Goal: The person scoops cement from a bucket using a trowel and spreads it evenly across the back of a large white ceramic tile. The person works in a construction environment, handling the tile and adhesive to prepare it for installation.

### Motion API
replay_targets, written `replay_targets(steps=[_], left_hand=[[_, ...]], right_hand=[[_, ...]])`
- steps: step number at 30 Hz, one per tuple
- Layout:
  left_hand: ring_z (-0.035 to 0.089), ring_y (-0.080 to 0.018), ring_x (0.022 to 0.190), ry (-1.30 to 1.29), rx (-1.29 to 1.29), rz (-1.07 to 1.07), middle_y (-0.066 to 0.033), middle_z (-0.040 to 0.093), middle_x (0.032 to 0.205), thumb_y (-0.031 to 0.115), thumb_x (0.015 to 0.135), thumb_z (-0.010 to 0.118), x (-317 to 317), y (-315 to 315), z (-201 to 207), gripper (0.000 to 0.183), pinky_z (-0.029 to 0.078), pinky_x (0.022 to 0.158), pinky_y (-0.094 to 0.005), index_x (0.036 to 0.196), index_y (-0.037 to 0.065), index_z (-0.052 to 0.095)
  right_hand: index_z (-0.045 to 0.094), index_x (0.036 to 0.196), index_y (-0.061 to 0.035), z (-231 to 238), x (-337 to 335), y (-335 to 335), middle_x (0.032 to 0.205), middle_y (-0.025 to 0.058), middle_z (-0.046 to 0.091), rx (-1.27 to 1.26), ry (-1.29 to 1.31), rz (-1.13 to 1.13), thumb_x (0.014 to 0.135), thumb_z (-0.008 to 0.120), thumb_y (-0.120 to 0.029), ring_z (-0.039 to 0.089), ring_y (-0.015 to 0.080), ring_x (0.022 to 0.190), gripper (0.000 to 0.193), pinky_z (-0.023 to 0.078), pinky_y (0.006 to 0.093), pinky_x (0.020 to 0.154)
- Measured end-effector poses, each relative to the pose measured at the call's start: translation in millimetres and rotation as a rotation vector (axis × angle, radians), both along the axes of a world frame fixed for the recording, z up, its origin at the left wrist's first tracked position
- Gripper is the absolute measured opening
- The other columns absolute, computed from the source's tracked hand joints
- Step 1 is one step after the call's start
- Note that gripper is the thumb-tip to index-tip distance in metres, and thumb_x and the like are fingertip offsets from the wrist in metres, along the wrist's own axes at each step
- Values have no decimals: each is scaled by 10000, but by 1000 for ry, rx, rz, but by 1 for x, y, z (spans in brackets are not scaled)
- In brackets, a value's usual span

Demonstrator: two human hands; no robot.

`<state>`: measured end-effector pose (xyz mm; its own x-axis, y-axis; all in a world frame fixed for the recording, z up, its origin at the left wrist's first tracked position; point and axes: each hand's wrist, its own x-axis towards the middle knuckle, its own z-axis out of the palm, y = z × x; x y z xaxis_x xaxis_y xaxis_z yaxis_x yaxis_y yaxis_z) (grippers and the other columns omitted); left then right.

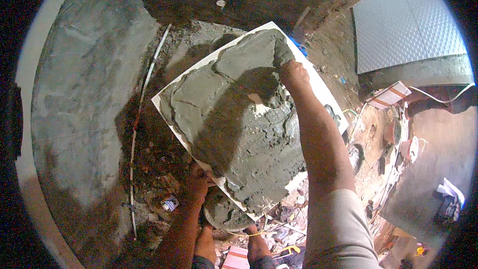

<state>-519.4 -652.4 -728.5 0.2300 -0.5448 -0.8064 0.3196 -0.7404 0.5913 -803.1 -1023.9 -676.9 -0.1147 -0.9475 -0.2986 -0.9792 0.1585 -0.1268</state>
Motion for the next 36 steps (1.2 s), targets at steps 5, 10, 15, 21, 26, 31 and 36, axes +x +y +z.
replay_targets(steps=[5, 10, 15, 21, 26, 31, 36], left_hand=[[720, -300, 917, -34, -7, 37, -179, 666, 1120, -91, 928, 584, 2, -4, 11, 315, 685, 686, -436, 1236, -25, 569], [722, -296, 923, 105, -106, 84, -166, 659, 1127, -82, 928, 584, 7, -1, 6, 290, 683, 666, -439, 1212, -25, 580], [715, -291, 937, 115, -47, 192, -167, 673, 1059, -93, 891, 608, 13, 2, 3, 295, 675, 651, -430, 1177, -18, 611], [707, -287, 921, -415, -193, -309, -174, 678, 1029, -73, 865, 654, 6, -10, 16, 290, 672, 624, -409, 1149, -19, 627], [703, -278, 938, -212, 119, -169, -169, 692, 1042, -68, 890, 661, 3, -20, 45, 259, 637, 738, -386, 1145, -33, 634], [692, -255, 988, -182, -157, -145, -160, 695, 1060, -70, 918, 640, 14, 13, -21, 290, 630, 748, -378, 1202, -44, 590], [689, -255, 977, -1, -71, 1, -168, 659, 1150, -57, 952, 615, 7, 9, -17, 274, 672, 679, -407, 1216, -45, 541]], right_hand=[[645, 1050, 83, 1, -9, 15, 889, 214, 725, 144, -103, -203, 969, 522, -239, 722, 341, 685, 354, 591, 432, 575], [611, 924, 41, 3, -20, 36, 766, 163, 662, 238, -505, -574, 1011, 514, -272, 652, 295, 621, 339, 512, 453, 530], [574, 833, -39, -5, 17, 9, 694, 104, 585, 206, -762, -686, 1060, 516, -335, 583, 265, 579, 377, 465, 467, 511], [607, 974, -55, -40, 19, -70, 740, 96, 565, 131, -1027, -911, 975, 662, -406, 552, 219, 678, 355, 454, 460, 563], [638, 918, -31, -24, 13, -49, 738, 107, 575, 199, -541, -376, 969, 616, -322, 585, 263, 701, 296, 468, 472, 574], [680, 1058, -63, -8, -33, 42, 701, 94, 656, 350, -491, -9, 975, 547, -206, 643, 263, 584, 213, 503, 464, 518], [696, 1095, -79, 28, -27, 133, 836, 233, 712, 27, -28, 155, 996, 549, -300, 704, 437, 784, 284, 561, 547, 721]])
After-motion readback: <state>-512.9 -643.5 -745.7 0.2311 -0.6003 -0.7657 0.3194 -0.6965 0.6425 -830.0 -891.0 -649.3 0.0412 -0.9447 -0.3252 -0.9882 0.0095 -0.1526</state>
